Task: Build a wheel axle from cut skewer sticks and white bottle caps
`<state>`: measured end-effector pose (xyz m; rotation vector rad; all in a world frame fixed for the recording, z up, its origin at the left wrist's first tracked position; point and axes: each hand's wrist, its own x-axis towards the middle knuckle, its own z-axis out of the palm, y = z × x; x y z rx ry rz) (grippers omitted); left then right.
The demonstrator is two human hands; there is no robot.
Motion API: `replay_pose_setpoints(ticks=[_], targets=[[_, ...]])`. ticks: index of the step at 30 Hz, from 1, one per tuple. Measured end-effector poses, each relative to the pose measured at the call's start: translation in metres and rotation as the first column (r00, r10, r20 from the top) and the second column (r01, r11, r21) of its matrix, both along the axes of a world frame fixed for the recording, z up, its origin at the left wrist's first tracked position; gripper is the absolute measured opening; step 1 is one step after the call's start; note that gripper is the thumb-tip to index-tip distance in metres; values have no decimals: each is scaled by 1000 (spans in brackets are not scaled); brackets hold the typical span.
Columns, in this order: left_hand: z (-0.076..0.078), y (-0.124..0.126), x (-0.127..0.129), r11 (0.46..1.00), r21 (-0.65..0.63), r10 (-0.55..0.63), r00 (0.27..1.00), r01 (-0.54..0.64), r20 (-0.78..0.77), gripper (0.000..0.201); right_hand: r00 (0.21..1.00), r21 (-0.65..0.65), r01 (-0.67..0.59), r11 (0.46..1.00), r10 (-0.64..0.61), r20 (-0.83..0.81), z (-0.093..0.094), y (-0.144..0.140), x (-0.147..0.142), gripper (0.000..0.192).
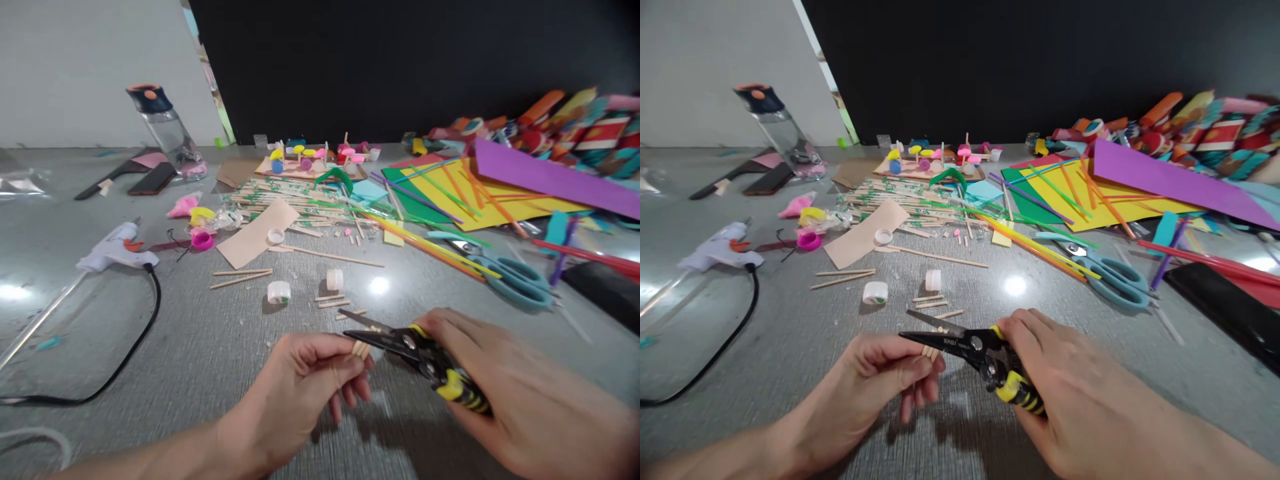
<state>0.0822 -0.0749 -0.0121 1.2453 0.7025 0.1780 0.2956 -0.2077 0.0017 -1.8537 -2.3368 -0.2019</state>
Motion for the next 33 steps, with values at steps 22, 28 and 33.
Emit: replay_pose_setpoints(ticks=[22,28,33], targets=[[0,-2,4,995,-95,-10,1000,11,11,31,992,-80,-29,996,18,-127,5,13,0,36],[-4,-5,3,997,-77,-12,1000,14,17,35,991,-57,-49,997,41,-128,6,12,1,42],[-6,-6,1,1000,-16,17,998,-16,64,37,990,-12,-60,998,58,-125,6,9,-2,50]])
